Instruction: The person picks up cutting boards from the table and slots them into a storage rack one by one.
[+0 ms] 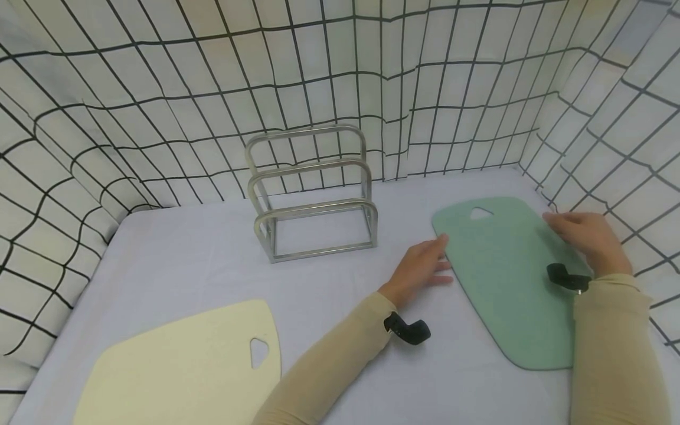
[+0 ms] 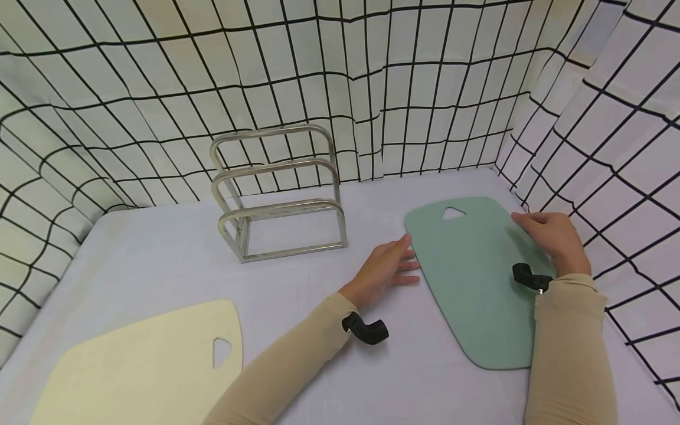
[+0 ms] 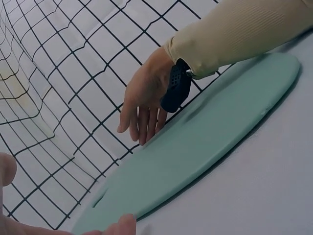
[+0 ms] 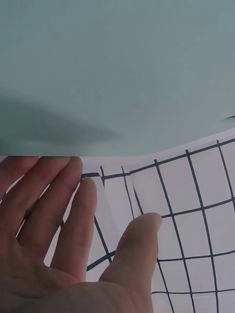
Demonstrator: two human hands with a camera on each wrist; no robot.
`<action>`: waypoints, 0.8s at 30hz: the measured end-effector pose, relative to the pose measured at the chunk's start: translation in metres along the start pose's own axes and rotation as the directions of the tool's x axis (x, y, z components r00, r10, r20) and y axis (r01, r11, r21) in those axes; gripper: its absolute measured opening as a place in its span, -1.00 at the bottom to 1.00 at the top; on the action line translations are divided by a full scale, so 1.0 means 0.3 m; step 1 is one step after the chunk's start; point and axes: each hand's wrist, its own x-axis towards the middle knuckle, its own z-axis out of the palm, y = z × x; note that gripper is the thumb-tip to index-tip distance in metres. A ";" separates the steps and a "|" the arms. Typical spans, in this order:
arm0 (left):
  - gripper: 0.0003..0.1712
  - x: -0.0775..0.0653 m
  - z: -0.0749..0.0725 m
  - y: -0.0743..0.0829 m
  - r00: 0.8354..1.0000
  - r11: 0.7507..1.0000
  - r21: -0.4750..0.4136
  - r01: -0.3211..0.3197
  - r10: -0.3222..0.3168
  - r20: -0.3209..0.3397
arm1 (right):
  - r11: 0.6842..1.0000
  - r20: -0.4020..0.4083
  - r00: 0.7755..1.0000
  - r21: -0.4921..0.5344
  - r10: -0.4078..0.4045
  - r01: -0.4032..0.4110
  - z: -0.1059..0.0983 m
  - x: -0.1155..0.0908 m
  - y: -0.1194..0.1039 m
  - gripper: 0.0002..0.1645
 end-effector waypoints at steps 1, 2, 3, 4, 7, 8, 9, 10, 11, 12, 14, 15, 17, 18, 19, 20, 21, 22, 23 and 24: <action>-0.12 0.002 0.001 0.002 1.000 1.000 -0.007 0.004 -0.004 -0.008 | 1.000 -0.001 1.000 -0.005 0.000 0.000 0.000 0.000 -0.001 0.25; -0.12 0.003 0.002 0.003 1.000 1.000 -0.015 0.006 -0.006 -0.014 | 1.000 -0.001 1.000 -0.010 0.004 -0.004 0.001 0.000 -0.001 0.26; -0.11 0.005 0.004 0.004 1.000 1.000 -0.010 0.012 -0.012 -0.022 | 1.000 -0.001 1.000 -0.016 0.005 -0.006 0.001 -0.001 -0.001 0.27; -0.10 0.005 0.005 0.006 0.999 1.000 -0.007 0.019 -0.019 -0.029 | 1.000 0.000 1.000 -0.021 0.011 -0.011 0.002 -0.001 -0.002 0.28; -0.10 0.005 0.009 0.008 0.998 0.999 -0.016 0.045 -0.045 -0.047 | 0.999 0.012 0.999 -0.035 0.034 -0.034 0.005 0.000 -0.006 0.30; -0.11 0.006 0.012 0.009 0.997 0.998 -0.031 0.049 -0.051 -0.053 | 0.998 0.017 0.999 -0.040 0.041 -0.041 0.006 0.002 -0.009 0.31; -0.11 0.007 0.014 0.009 0.996 0.998 -0.036 0.057 -0.060 -0.065 | 0.998 0.022 0.999 -0.046 0.043 -0.042 0.007 0.004 -0.011 0.31; -0.11 0.008 0.018 0.009 0.995 0.997 -0.051 0.062 -0.066 -0.076 | 0.998 0.026 0.998 -0.044 0.053 -0.052 0.008 0.007 -0.011 0.31; -0.12 0.010 0.023 0.010 0.994 0.996 -0.059 0.065 -0.070 -0.089 | 0.997 0.030 0.998 -0.045 0.058 -0.057 0.009 0.008 -0.012 0.31; -0.12 0.013 0.027 0.009 0.992 0.995 -0.067 0.068 -0.075 -0.105 | 0.997 0.034 0.997 -0.047 0.062 -0.061 0.010 0.011 -0.011 0.32; -0.12 0.018 0.035 0.009 0.988 0.992 -0.107 0.061 -0.075 -0.133 | 0.997 0.047 0.997 -0.049 0.069 -0.066 0.009 0.013 -0.011 0.34; -0.13 0.020 0.038 0.009 0.986 0.991 -0.122 0.059 -0.077 -0.147 | 0.997 0.053 0.996 -0.049 0.067 -0.065 0.008 0.013 -0.011 0.34; -0.14 0.024 0.044 0.008 0.983 0.986 -0.157 0.050 -0.077 -0.169 | 0.997 0.064 0.996 -0.048 0.070 -0.067 0.007 0.013 -0.010 0.35; -0.16 0.026 0.046 0.007 0.981 0.983 -0.177 0.046 -0.077 -0.177 | 0.997 0.069 0.995 -0.044 0.067 -0.064 0.006 0.013 -0.011 0.35; -0.17 0.028 0.048 0.007 0.980 0.980 -0.194 0.040 -0.077 -0.183 | 0.997 0.075 0.995 -0.042 0.062 -0.059 0.005 0.012 -0.013 0.34; -0.18 0.029 0.050 0.006 0.979 0.978 -0.207 0.036 -0.076 -0.189 | 0.998 0.081 0.995 -0.044 0.051 -0.048 0.004 0.013 -0.015 0.34; -0.18 0.029 0.051 0.007 0.979 0.975 -0.220 0.033 -0.076 -0.191 | 0.998 0.086 0.995 -0.046 0.044 -0.041 0.002 0.013 -0.017 0.33; -0.19 0.029 0.051 0.007 0.979 0.973 -0.227 0.029 -0.074 -0.192 | 0.998 0.091 0.995 -0.048 0.042 -0.038 0.000 0.015 -0.019 0.33; -0.19 0.029 0.052 0.008 0.978 0.972 -0.233 0.027 -0.073 -0.193 | 0.998 0.095 0.995 -0.053 0.036 -0.032 -0.001 0.015 -0.021 0.33; -0.18 0.029 0.052 0.008 0.978 0.971 -0.237 0.024 -0.072 -0.195 | 0.998 0.100 0.994 -0.054 0.035 -0.030 -0.003 0.017 -0.023 0.33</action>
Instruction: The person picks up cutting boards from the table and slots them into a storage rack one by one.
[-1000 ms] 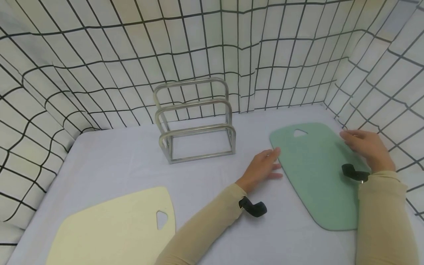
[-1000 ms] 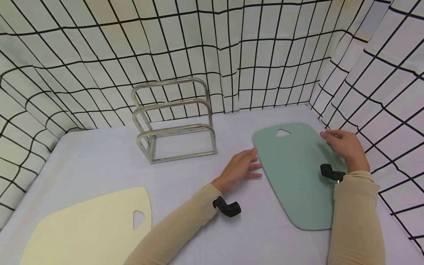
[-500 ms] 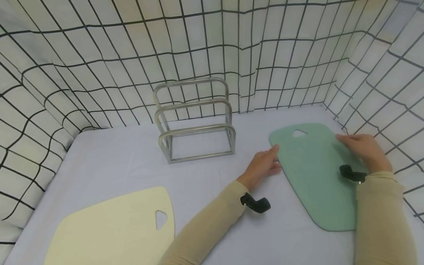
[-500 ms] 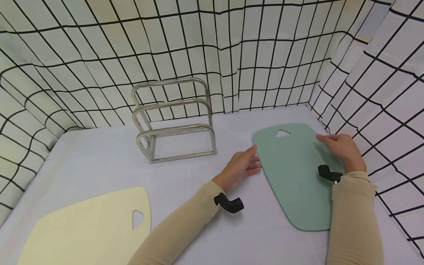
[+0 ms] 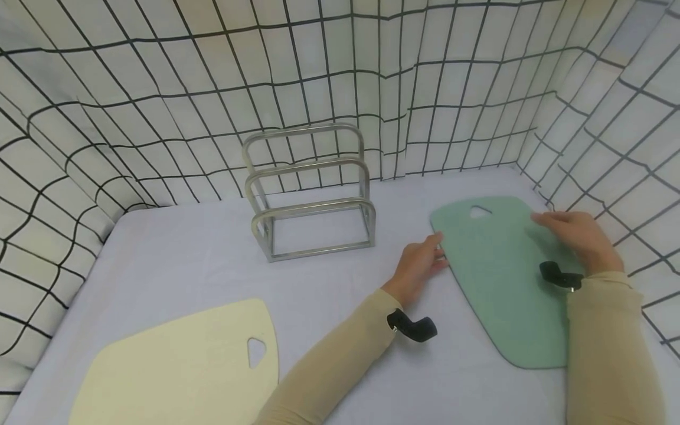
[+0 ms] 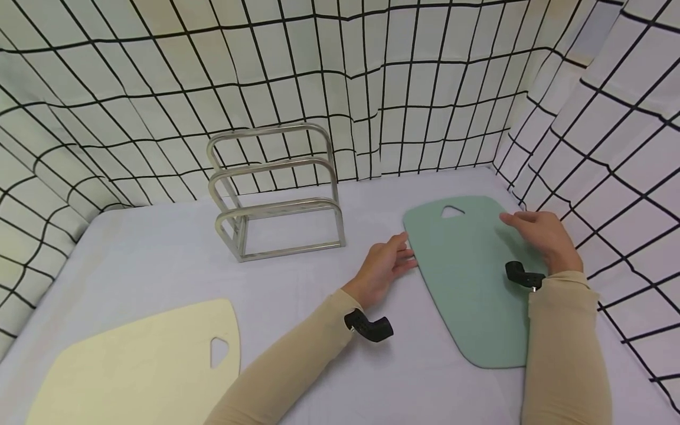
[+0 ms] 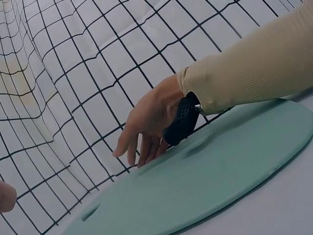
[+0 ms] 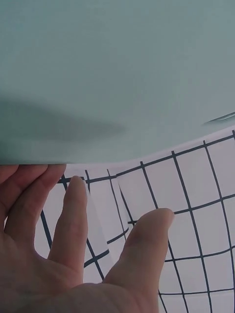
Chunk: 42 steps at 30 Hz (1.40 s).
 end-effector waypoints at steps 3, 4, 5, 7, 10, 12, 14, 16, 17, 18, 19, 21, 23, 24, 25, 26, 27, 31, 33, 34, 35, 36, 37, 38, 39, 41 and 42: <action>-0.17 -0.002 0.000 0.004 1.000 1.000 0.004 -0.001 0.001 -0.007 | 1.000 0.004 1.000 -0.006 0.010 -0.010 -0.004 0.005 -0.002 0.36; -0.17 -0.003 0.000 0.004 1.000 1.000 0.007 0.000 0.000 -0.011 | 1.000 0.005 1.000 -0.002 0.015 -0.015 -0.005 0.006 -0.002 0.37; -0.17 -0.003 0.001 0.005 1.000 1.000 0.008 0.000 0.000 -0.015 | 1.000 0.003 1.000 0.001 0.018 -0.018 -0.005 0.006 -0.002 0.38; -0.20 -0.003 0.001 0.005 1.000 1.000 0.019 0.001 0.000 -0.020 | 1.000 0.002 1.000 0.009 0.025 -0.025 -0.005 0.008 -0.001 0.39; -0.28 -0.002 -0.001 0.002 1.000 0.999 0.042 0.001 0.000 -0.026 | 1.000 0.003 1.000 0.009 0.026 -0.026 -0.003 0.007 0.000 0.40; -0.37 0.000 -0.002 -0.001 1.000 0.996 0.088 -0.002 0.004 -0.027 | 1.000 0.004 1.000 0.005 0.022 -0.022 -0.002 0.004 0.001 0.41; -0.43 0.000 -0.005 -0.002 1.000 0.991 0.131 -0.006 0.010 -0.029 | 1.000 0.005 1.000 0.000 0.014 -0.014 -0.001 0.000 -0.001 0.40; -0.46 -0.001 -0.007 -0.002 0.999 0.985 0.175 -0.010 0.016 -0.029 | 1.000 0.005 1.000 0.005 0.004 -0.004 0.000 -0.004 -0.004 0.39; -0.47 -0.001 -0.008 -0.002 0.999 0.982 0.191 -0.012 0.018 -0.030 | 1.000 0.008 1.000 0.009 0.001 -0.001 0.000 -0.006 -0.005 0.38; -0.47 -0.001 -0.008 -0.001 0.999 0.981 0.195 -0.010 0.016 -0.032 | 1.000 0.010 1.000 0.011 -0.001 0.001 0.000 -0.006 -0.005 0.37; -0.48 -0.001 -0.008 0.001 0.999 0.979 0.204 -0.007 0.014 -0.037 | 1.000 0.011 1.000 0.013 0.000 0.000 0.001 -0.007 -0.005 0.37; -0.50 -0.001 -0.007 0.003 0.999 0.976 0.219 -0.002 0.012 -0.046 | 1.000 0.014 1.000 0.022 0.005 -0.006 0.003 -0.006 -0.005 0.36; -0.56 0.001 -0.002 0.005 0.998 0.974 0.226 0.012 0.002 -0.063 | 1.000 0.010 1.000 0.018 0.014 -0.014 0.005 -0.003 -0.005 0.37; -0.60 0.002 0.001 0.006 0.998 0.973 0.229 0.019 -0.003 -0.070 | 1.000 0.004 1.000 0.016 0.015 -0.015 0.005 -0.001 -0.006 0.38; -0.64 0.003 0.005 0.008 0.997 0.972 0.234 0.023 -0.005 -0.076 | 1.000 -0.002 1.000 0.015 0.017 -0.017 0.004 0.000 -0.007 0.38; -0.69 0.004 0.009 0.008 0.997 0.971 0.236 0.025 -0.006 -0.080 | 1.000 -0.006 1.000 0.015 0.015 -0.015 0.003 0.001 -0.008 0.38; -0.74 0.006 0.013 0.010 0.996 0.970 0.240 0.030 -0.010 -0.085 | 1.000 -0.010 1.000 0.010 0.014 -0.014 0.002 0.001 -0.010 0.38; -0.77 0.006 0.031 0.011 0.997 0.968 0.250 0.029 -0.011 -0.073 | 1.000 0.003 1.000 0.007 0.008 -0.008 -0.005 -0.006 -0.009 0.38; -0.81 0.003 0.034 0.011 0.999 0.973 0.228 0.024 -0.013 -0.052 | 1.000 0.009 1.000 0.008 0.005 -0.006 -0.005 -0.009 -0.010 0.36; -0.83 0.001 0.034 0.011 0.999 0.978 0.210 0.019 -0.011 -0.039 | 1.000 0.006 1.000 0.007 0.004 -0.004 -0.004 -0.011 -0.011 0.36; -0.84 -0.001 0.034 0.011 1.000 0.981 0.193 0.014 -0.009 -0.027 | 1.000 0.004 1.000 0.007 0.003 -0.003 -0.003 -0.012 -0.012 0.36; -0.81 -0.004 0.033 0.012 1.000 0.985 0.174 0.009 -0.007 -0.016 | 1.000 -0.002 1.000 0.007 0.003 -0.003 -0.002 -0.012 -0.014 0.36; -0.75 -0.006 0.032 0.012 1.000 0.988 0.154 0.006 -0.005 -0.006 | 1.000 -0.006 1.000 0.006 -0.002 0.002 0.000 -0.014 -0.017 0.35; -0.71 -0.007 0.032 0.012 1.000 0.988 0.153 0.001 0.000 -0.005 | 1.000 -0.007 1.000 0.011 -0.003 0.003 0.001 -0.014 -0.019 0.34; -0.66 -0.009 0.031 0.012 1.000 0.989 0.150 -0.002 0.003 -0.005 | 1.000 -0.008 1.000 0.014 -0.004 0.004 0.002 -0.014 -0.020 0.33; -0.62 -0.012 0.030 0.013 1.000 0.990 0.144 -0.004 0.004 -0.002 | 1.000 -0.007 1.000 0.015 0.000 0.000 0.004 -0.014 -0.023 0.34; -0.62 -0.011 0.029 0.012 1.000 0.991 0.134 -0.004 0.004 0.003 | 1.000 -0.010 1.000 0.015 0.003 -0.003 0.004 -0.014 -0.024 0.34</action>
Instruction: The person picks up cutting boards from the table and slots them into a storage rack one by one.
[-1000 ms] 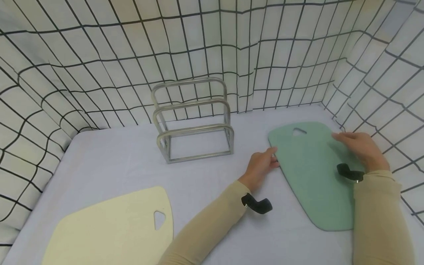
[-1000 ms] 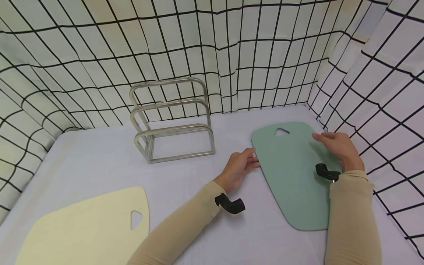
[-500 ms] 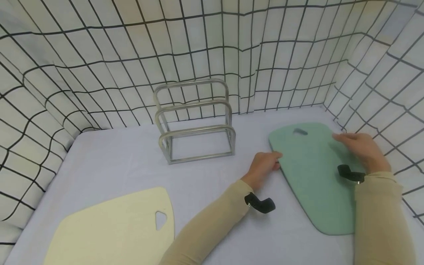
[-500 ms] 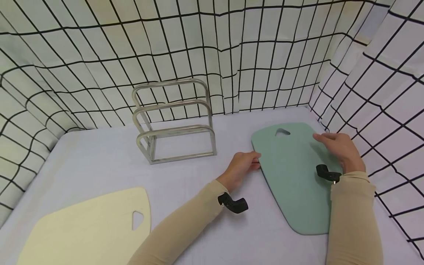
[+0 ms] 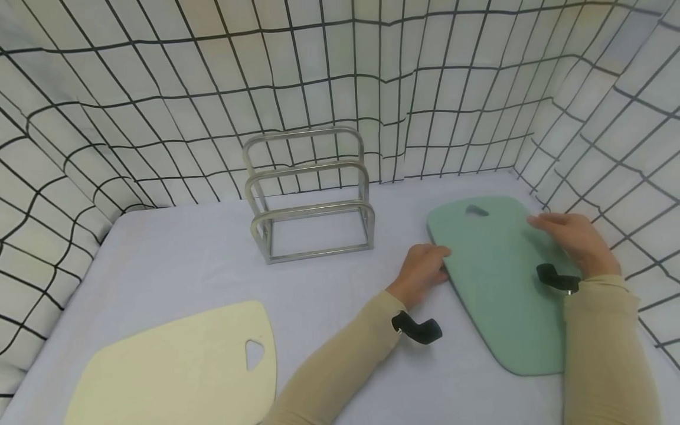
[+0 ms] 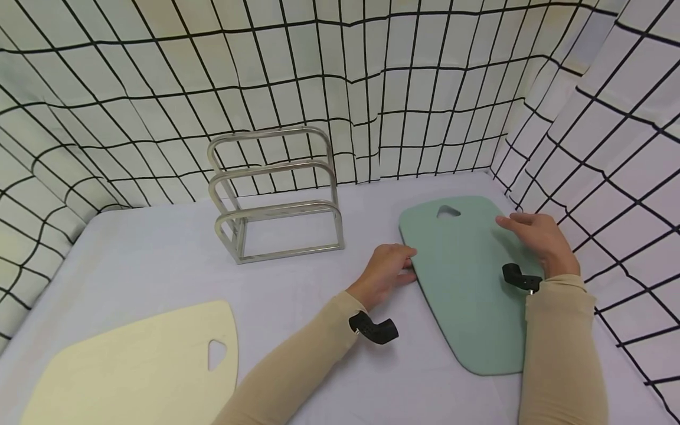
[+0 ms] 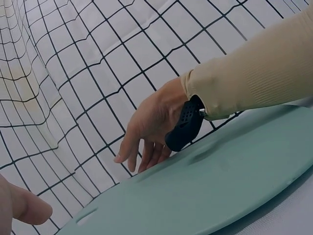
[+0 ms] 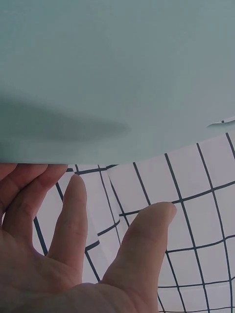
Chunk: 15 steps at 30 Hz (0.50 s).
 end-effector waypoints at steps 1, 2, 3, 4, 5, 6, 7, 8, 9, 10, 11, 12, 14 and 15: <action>-0.62 0.000 -0.002 0.000 1.000 1.000 -0.014 -0.001 0.001 0.005 | 1.000 0.000 1.000 0.000 0.003 -0.003 0.001 0.001 -0.001 0.35; -0.63 0.002 -0.004 0.000 1.000 1.000 -0.027 -0.001 0.002 0.010 | 1.000 0.000 1.000 0.000 0.007 -0.007 0.001 0.002 -0.001 0.35; -0.64 0.003 -0.005 -0.001 1.000 0.999 -0.042 0.001 0.000 0.014 | 1.000 -0.001 1.000 -0.003 0.011 -0.011 0.002 0.003 -0.001 0.36; -0.65 0.005 -0.007 -0.001 1.000 0.999 -0.052 0.000 0.001 0.021 | 1.000 -0.002 1.000 -0.006 0.013 -0.013 0.002 0.004 -0.001 0.37; -0.65 0.007 -0.009 -0.002 1.000 0.998 -0.061 -0.001 0.002 0.026 | 1.000 -0.001 1.000 -0.005 0.016 -0.016 0.003 0.005 -0.001 0.36; -0.64 0.009 -0.012 -0.002 1.000 0.998 -0.068 0.001 0.001 0.028 | 1.000 0.000 1.000 -0.003 0.019 -0.019 0.003 0.006 0.000 0.36; -0.63 0.009 -0.013 -0.002 1.000 0.998 -0.069 0.002 0.000 0.028 | 1.000 0.002 1.000 -0.002 0.020 -0.020 0.003 0.008 0.001 0.37; -0.62 0.010 -0.015 -0.002 1.000 0.998 -0.063 0.001 0.000 0.027 | 1.000 0.004 1.000 -0.001 0.019 -0.019 0.003 0.009 0.002 0.36; -0.61 0.010 -0.016 -0.001 1.000 0.998 -0.060 0.002 0.000 0.025 | 1.000 0.004 1.000 0.000 0.019 -0.019 0.003 0.010 0.003 0.36; -0.60 0.010 -0.017 0.000 1.000 0.998 -0.057 -0.001 0.002 0.026 | 1.000 0.005 1.000 0.000 0.015 -0.015 0.003 0.010 0.004 0.35; -0.59 0.010 -0.019 0.001 1.000 0.999 -0.054 0.000 0.001 0.024 | 1.000 0.006 1.000 0.001 0.014 -0.014 0.003 0.011 0.004 0.34; -0.58 0.009 -0.020 0.002 1.000 0.999 -0.054 0.000 0.001 0.021 | 1.000 0.006 1.000 0.003 0.013 -0.013 0.003 0.011 0.005 0.33; -0.59 0.011 -0.023 0.002 1.000 0.999 -0.042 -0.004 0.005 0.021 | 1.000 0.005 1.000 0.003 0.011 -0.011 0.004 0.011 0.004 0.32; -0.57 0.012 -0.025 0.002 1.000 0.999 -0.036 -0.004 0.005 0.016 | 1.000 0.006 1.000 0.007 0.009 -0.009 0.003 0.011 0.004 0.31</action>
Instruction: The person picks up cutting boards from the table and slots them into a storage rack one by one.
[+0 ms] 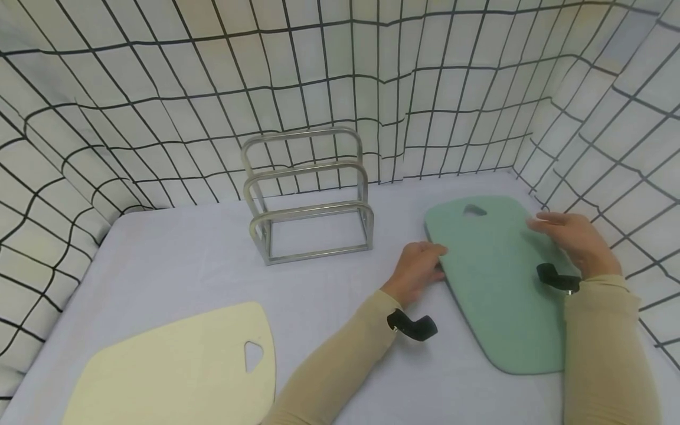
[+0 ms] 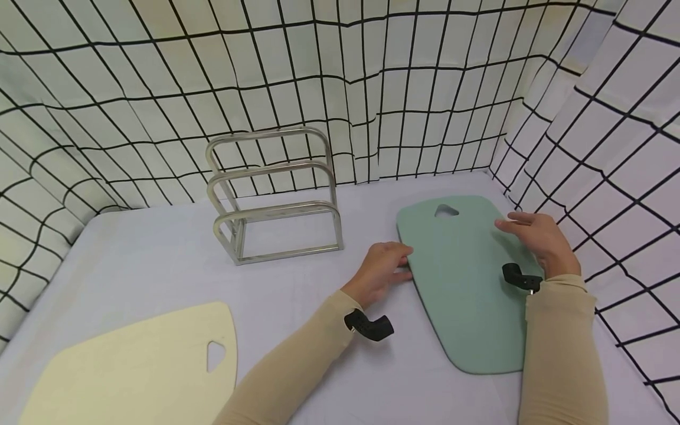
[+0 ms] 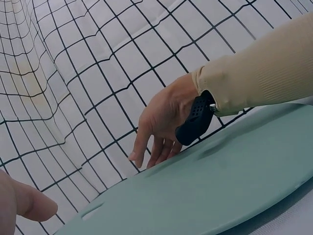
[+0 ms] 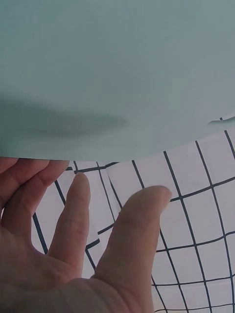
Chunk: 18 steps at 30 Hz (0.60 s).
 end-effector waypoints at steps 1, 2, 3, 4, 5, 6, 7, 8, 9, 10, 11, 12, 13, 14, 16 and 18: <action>-0.56 0.001 -0.001 -0.001 1.000 1.000 0.005 0.000 0.000 -0.005 | 1.000 0.002 1.000 0.003 -0.003 0.003 0.000 0.000 0.000 0.30; -0.55 0.003 -0.003 -0.002 1.000 1.000 0.012 0.000 0.000 -0.009 | 1.000 0.005 1.000 0.005 -0.004 0.004 0.001 -0.001 -0.002 0.30; -0.53 0.005 -0.003 -0.002 1.000 1.000 0.019 0.000 0.000 -0.015 | 1.000 0.007 1.000 0.005 -0.010 0.010 0.000 -0.003 -0.003 0.29; -0.52 0.006 -0.003 -0.002 1.000 1.000 0.031 -0.001 0.001 -0.020 | 1.000 0.011 1.000 0.008 -0.013 0.013 -0.001 -0.004 -0.005 0.29; -0.49 0.007 -0.003 -0.001 1.000 0.999 0.040 0.000 0.001 -0.027 | 1.000 0.013 1.000 0.007 -0.020 0.020 -0.002 -0.006 -0.007 0.28; -0.46 0.007 -0.004 -0.001 1.000 0.999 0.049 -0.002 0.003 -0.030 | 1.000 0.015 1.000 0.011 -0.027 0.027 -0.002 -0.008 -0.008 0.27; -0.44 0.007 -0.005 0.000 1.000 0.998 0.057 -0.005 0.006 -0.031 | 0.999 0.017 0.999 0.010 -0.030 0.030 -0.002 -0.010 -0.008 0.25; -0.42 0.007 -0.007 0.000 1.000 0.998 0.066 -0.009 0.011 -0.030 | 0.999 0.021 0.999 0.008 -0.038 0.038 -0.002 -0.011 -0.008 0.23; -0.40 0.005 -0.009 0.002 1.000 0.998 0.068 -0.013 0.014 -0.027 | 0.999 0.023 0.999 0.007 -0.042 0.042 -0.002 -0.011 -0.006 0.20; -0.39 0.003 -0.012 0.003 1.000 0.997 0.075 -0.019 0.021 -0.019 | 0.999 0.024 0.999 0.005 -0.048 0.048 -0.001 -0.011 -0.004 0.18; -0.37 0.002 -0.015 0.004 1.000 0.997 0.077 -0.027 0.027 -0.011 | 0.998 0.024 0.998 -0.002 -0.055 0.056 0.000 -0.011 -0.002 0.15; -0.37 0.000 -0.019 0.005 0.999 0.997 0.074 -0.036 0.036 0.000 | 0.998 0.028 0.998 0.000 -0.059 0.060 0.001 -0.010 0.001 0.12; -0.37 -0.001 -0.022 0.006 0.999 0.996 0.074 -0.044 0.044 0.008 | 0.998 0.032 0.998 0.001 -0.061 0.061 0.001 -0.008 0.003 0.11; -0.37 -0.001 -0.025 0.005 0.998 0.995 0.077 -0.056 0.055 0.017 | 0.998 0.033 0.997 0.001 -0.065 0.065 0.002 -0.006 0.005 0.11; -0.36 0.000 -0.032 0.003 0.996 0.990 0.109 -0.085 0.082 0.026 | 0.998 0.032 0.997 0.005 -0.069 0.069 0.004 -0.002 0.006 0.11; -0.34 0.004 -0.038 -0.002 0.993 0.980 0.165 -0.115 0.113 0.023 | 0.998 0.036 0.997 0.012 -0.069 0.069 0.005 0.000 0.006 0.12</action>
